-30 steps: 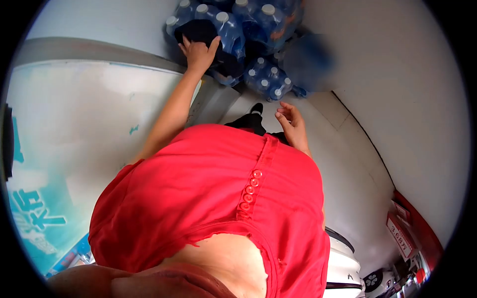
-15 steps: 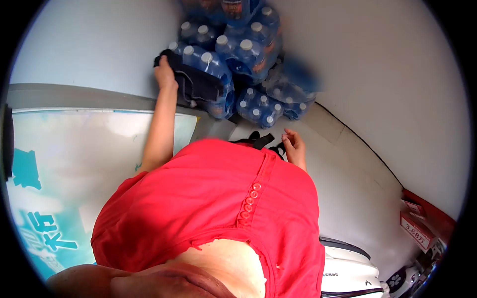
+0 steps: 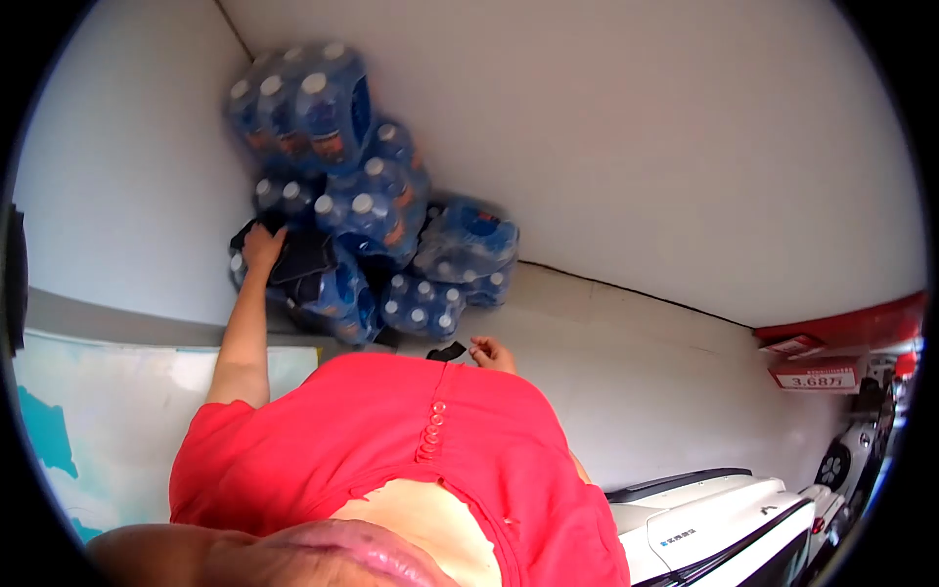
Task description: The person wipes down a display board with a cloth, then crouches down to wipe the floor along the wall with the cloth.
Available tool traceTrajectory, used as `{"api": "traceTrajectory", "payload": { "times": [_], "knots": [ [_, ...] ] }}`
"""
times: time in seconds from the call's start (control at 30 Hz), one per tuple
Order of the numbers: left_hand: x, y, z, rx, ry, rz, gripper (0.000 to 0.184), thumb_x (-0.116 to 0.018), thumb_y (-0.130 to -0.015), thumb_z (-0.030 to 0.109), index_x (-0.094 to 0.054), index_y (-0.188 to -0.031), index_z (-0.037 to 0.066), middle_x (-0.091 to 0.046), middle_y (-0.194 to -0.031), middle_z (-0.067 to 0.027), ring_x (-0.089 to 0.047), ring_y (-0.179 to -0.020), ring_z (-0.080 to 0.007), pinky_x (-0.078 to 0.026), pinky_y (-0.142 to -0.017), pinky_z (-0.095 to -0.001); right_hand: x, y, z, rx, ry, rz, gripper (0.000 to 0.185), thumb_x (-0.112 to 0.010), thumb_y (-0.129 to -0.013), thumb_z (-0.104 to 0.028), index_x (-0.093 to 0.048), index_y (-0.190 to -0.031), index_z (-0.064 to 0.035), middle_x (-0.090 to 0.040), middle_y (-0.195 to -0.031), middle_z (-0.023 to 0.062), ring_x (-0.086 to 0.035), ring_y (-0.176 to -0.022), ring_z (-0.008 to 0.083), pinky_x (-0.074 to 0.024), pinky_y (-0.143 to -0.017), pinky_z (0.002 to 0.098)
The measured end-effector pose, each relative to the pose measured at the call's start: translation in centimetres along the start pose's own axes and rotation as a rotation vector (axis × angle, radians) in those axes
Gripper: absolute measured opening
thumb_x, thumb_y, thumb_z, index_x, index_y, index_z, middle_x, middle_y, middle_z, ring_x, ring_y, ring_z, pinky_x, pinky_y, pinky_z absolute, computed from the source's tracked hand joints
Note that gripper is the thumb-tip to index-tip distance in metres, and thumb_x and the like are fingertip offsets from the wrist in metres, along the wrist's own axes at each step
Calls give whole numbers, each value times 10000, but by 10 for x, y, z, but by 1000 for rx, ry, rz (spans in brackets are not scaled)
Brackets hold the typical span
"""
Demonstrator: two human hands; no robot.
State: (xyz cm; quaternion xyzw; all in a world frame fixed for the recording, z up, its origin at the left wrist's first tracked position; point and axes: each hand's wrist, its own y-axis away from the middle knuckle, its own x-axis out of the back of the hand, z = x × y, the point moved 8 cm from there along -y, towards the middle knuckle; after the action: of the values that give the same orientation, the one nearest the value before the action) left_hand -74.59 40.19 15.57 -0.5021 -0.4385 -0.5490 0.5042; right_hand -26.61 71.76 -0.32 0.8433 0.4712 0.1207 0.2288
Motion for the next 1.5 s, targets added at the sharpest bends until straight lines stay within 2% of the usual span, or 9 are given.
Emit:
{"api": "traceTrajectory", "payload": {
  "times": [0.2, 0.4, 0.57, 0.8, 1.0, 1.13, 1.27, 1.47, 1.5],
  "knots": [
    [4, -36, -20, -39, 16, 266, 357, -660, -849, 347, -651, -970, 11, -678, -997, -215, -647, -937, -399, -521, -785, -504, 24, -11, 25, 42, -34, 29, 312, -634, -926, -109, -605, -1224, -21, -677, -962, 60, -618, -882, 112, -500, -791, 272],
    [70, 0, -16, 14, -286, 678, 321, -597, -884, 321, -662, -1032, 45, -649, -1125, -102, -625, -1015, -382, -485, -857, -586, 30, 12, 8, 41, -3, 135, 314, -621, -923, -122, -593, -1209, 4, -683, -1007, 94, -636, -911, 154, -506, -810, 302],
    [-17, -52, -76, 59, -192, 103, 451, -497, -882, 381, -652, -1122, 32, -637, -1147, -218, -598, -1064, -450, -467, -942, -526, 28, 0, 37, 69, 4, 145, 269, -595, -925, -130, -584, -1160, 0, -690, -988, 97, -647, -903, 168, -509, -794, 313],
    [43, -31, -58, 6, 125, 187, 402, -473, -872, 289, -640, -1125, 24, -661, -1120, -223, -606, -1050, -469, -501, -891, -525, 21, 30, 8, -11, 64, 129, 300, -604, -926, -166, -593, -1177, -2, -689, -987, 101, -657, -917, 184, -510, -809, 307],
    [88, 19, -7, 317, 105, 464, 381, -554, -859, 278, -677, -966, -67, -681, -989, -266, -643, -942, -467, -519, -838, -538, 20, 41, 6, -71, 107, 153, 309, -600, -942, -126, -581, -1213, 23, -669, -1036, 111, -633, -990, 181, -497, -880, 319],
    [34, 33, 37, -169, -238, 335, 384, -566, -865, 279, -651, -1115, 0, -665, -1085, -218, -616, -996, -466, -511, -819, -569, 13, 54, 4, -84, 66, 169, 302, -610, -932, -129, -599, -1204, 1, -668, -1013, 100, -633, -991, 182, -496, -883, 320],
    [33, 17, 28, -106, -299, 271, 395, -547, -879, 282, -617, -1185, 42, -650, -1137, -190, -622, -1020, -442, -510, -851, -553, 13, 75, 2, -134, 41, 212, 299, -594, -942, -136, -593, -1218, -19, -635, -918, 57, -580, -753, 120, -484, -671, 273],
    [67, -30, -30, -118, 765, 442, 286, -505, -880, 168, -662, -1058, 9, -677, -1088, -212, -642, -963, -434, -524, -849, -483, 24, 87, 19, -88, -51, 298, 314, -600, -919, -143, -599, -1190, 18, -667, -939, 97, -632, -875, 180, -494, -803, 302],
    [95, -2, -7, -148, 603, 528, 272, -550, -857, 171, -666, -1026, -8, -676, -1054, -225, -640, -934, -446, -525, -851, -463, 27, 89, 14, -129, -57, 300, 314, -597, -921, -147, -600, -1189, 16, -668, -950, 103, -630, -886, 179, -494, -808, 302]
  ]
}}
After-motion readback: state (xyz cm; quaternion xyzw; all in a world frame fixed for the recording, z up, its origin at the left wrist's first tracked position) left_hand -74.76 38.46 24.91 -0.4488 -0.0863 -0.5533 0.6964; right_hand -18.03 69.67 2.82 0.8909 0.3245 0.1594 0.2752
